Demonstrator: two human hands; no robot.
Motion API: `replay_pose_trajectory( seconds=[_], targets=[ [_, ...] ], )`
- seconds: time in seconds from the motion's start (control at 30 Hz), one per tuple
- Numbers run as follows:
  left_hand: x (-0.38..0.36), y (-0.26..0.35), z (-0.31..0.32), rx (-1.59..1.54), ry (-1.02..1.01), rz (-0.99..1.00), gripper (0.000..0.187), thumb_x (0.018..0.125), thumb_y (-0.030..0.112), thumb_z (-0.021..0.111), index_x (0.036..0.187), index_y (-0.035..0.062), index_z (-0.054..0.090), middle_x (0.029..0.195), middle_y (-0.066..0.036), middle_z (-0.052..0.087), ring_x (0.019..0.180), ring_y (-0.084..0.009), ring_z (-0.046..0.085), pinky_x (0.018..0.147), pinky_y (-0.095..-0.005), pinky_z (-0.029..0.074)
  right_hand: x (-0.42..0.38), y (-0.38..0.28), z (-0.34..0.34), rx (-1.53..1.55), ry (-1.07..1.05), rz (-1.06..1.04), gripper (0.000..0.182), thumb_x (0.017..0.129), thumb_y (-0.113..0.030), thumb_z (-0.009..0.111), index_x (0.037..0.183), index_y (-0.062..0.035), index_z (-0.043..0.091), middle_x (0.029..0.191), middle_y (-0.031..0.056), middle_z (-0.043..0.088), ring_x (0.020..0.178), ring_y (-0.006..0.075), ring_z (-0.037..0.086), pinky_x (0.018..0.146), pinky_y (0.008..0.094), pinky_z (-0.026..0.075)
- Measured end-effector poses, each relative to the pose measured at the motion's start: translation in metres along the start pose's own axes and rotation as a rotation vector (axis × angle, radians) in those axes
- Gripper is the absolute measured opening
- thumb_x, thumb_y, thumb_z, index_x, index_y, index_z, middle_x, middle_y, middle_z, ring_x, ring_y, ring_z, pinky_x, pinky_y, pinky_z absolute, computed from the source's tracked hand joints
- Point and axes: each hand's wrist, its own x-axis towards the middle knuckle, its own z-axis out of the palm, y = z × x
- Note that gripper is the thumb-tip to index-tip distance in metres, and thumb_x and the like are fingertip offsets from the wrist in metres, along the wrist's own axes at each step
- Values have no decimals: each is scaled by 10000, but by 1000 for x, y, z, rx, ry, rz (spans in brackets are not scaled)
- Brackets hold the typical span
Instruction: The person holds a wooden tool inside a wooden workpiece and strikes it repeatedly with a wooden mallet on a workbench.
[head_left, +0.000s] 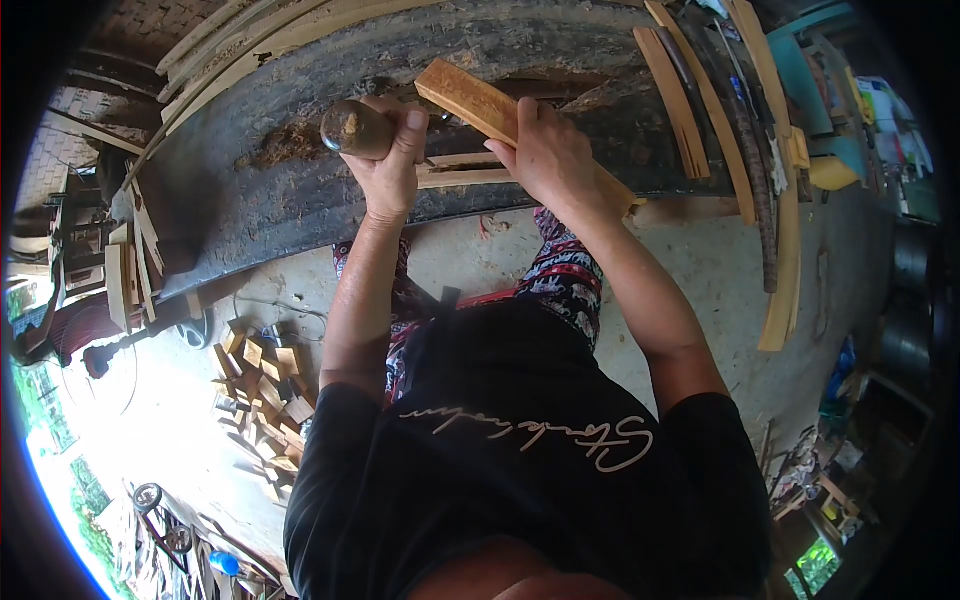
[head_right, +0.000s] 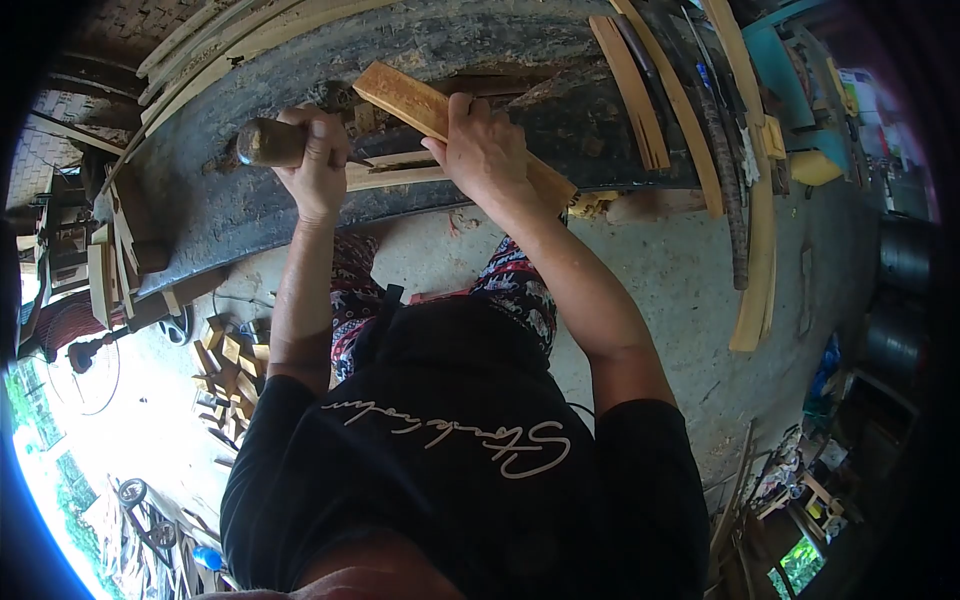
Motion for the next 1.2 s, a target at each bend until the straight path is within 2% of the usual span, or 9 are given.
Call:
replay_pose_trajectory(
  seconds=[0.47,0.73,0.8,0.87,0.97,1.03,1.13,1.17,1.2],
  targets=[
    [-5,-7,1,169,17,-64,205,844,91,760,807,60,560,724,18,544,657,-81,497,591,-236,427,0,-1,-4,1,-20,24,553,814,-445,739,1047,2,514,846,142,633,748,304,695,587,410,577],
    [-6,-9,-6,222,35,-93,222,833,84,762,774,65,549,706,26,537,636,-78,482,579,-256,424,19,15,-33,171,-377,19,492,874,-404,687,1082,-17,464,984,204,657,905,372,680,756,460,554],
    [-4,-7,-4,240,47,-96,225,824,81,765,761,67,549,697,27,534,632,-78,478,577,-255,422,29,10,-55,176,-346,25,479,866,-402,699,1082,-39,473,958,192,658,881,350,680,745,438,547],
    [-3,-3,2,316,72,-105,237,808,82,768,731,73,545,683,30,526,622,-78,472,572,-255,420,44,-5,-97,317,-302,3,473,844,-371,724,1097,-26,523,912,132,682,728,237,692,655,391,590],
    [-1,0,6,279,63,-154,203,798,80,767,743,64,572,715,10,578,643,-81,515,588,-252,439,57,-21,-149,326,28,-261,491,828,-411,739,1088,-42,546,878,106,665,673,195,657,618,362,584],
    [4,7,7,262,45,-197,143,796,80,760,844,22,638,816,-25,655,734,-98,592,666,-258,486,59,-32,-172,439,389,-641,524,808,-443,754,1098,-51,563,823,98,665,643,193,655,610,360,583],
    [1,17,23,125,164,-34,191,803,78,752,949,-6,661,895,-39,678,806,-116,624,738,-267,506,40,-37,-182,242,-76,-463,518,795,-405,763,1125,-54,571,773,80,675,674,211,688,654,367,589],
    [3,6,20,169,161,56,179,833,47,681,991,23,600,713,8,560,564,-82,509,482,-245,395,40,-35,-188,261,-183,-389,506,799,-396,762,1122,-55,572,787,82,677,681,215,690,666,364,589],
    [2,1,12,201,120,-77,144,843,50,677,964,27,602,710,3,563,549,-76,498,467,-235,381,43,-34,-197,277,-288,-315,495,802,-387,761,1119,-57,573,800,84,679,688,219,691,678,360,590]
  ],
)
